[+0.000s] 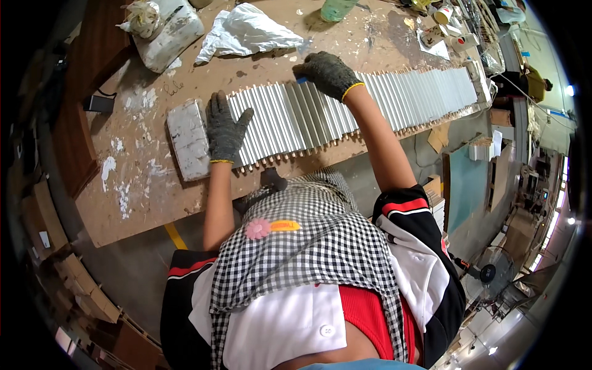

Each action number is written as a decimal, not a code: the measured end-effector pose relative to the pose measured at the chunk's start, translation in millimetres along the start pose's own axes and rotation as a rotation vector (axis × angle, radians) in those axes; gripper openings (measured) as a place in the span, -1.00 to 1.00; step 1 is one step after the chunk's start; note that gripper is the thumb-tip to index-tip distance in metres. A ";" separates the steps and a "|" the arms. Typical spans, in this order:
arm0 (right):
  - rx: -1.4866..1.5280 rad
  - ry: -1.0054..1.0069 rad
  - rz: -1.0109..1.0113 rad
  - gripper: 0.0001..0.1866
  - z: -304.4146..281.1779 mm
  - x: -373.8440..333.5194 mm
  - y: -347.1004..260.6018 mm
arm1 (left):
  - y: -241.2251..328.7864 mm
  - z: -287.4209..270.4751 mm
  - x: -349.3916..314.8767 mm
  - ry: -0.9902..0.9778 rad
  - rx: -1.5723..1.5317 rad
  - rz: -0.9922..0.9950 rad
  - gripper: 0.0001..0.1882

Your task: The person sands a row of wooden slats with a sanding block, wipes the slats with a cloth, and stacks them together on the workbench.

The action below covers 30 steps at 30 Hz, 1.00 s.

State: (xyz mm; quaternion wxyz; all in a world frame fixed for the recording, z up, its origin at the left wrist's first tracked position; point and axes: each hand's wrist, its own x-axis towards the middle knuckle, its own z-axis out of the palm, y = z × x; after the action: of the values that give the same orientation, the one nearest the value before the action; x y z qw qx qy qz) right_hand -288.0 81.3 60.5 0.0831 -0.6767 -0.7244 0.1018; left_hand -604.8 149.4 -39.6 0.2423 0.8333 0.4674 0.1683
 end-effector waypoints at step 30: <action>-0.205 -0.042 0.136 -0.66 8.2 28.1 -43.7 | -1.5 7.5 0.2 -0.052 -0.207 -0.161 0.28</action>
State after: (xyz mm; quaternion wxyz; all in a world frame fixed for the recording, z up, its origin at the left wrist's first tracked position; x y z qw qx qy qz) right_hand -334.2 106.3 63.5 -0.0090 -0.7269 -0.6851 0.0467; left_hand -602.0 148.4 -46.6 0.3518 0.7678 0.5065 0.1740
